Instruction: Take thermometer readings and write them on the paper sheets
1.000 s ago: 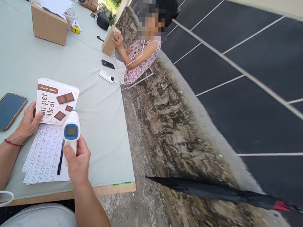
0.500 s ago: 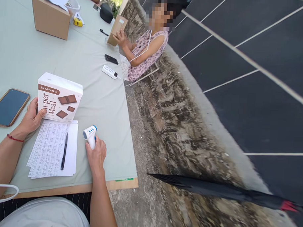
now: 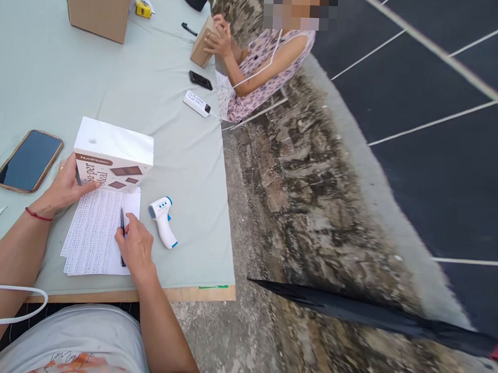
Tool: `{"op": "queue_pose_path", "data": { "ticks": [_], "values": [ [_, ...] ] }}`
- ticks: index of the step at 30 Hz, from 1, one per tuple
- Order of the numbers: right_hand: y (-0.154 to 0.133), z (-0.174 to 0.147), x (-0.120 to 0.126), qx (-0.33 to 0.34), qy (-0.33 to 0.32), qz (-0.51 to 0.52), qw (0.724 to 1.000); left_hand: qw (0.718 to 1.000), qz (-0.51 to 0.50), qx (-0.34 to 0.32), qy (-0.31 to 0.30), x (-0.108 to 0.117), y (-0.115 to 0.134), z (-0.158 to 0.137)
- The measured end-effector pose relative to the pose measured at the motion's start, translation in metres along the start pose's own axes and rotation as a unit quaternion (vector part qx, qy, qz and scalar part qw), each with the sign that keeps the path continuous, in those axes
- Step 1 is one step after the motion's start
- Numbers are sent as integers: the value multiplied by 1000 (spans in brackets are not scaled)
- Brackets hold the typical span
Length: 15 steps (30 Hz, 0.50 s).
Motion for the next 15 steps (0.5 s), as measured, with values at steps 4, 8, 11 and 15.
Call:
{"op": "queue_pose_path", "data": {
  "ticks": [4, 8, 11, 15],
  "values": [
    [7, -3, 13, 39, -8, 111, 993, 996, 73, -10, -43, -3, 5, 0],
    [23, -15, 17, 78, 14, 226, 971, 994, 97, 3, -57, -6, 2, -2],
    [33, -25, 14, 65, 46, 244, 966, 993, 103, 8, -65, -7, 2, -2],
    [32, -30, 8, 57, 45, 237, 969, 992, 102, 8, -77, -7, 4, -1]
  ]
}}
Point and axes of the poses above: each hand's wrist, its own z-axis towards the middle knuckle, its own x-axis out of the back of the hand, y = z × x, the point moved 3 cm from there along z, towards the middle knuckle, and after that the axes turned 9 degrees about -x, right-handed, at the moved point
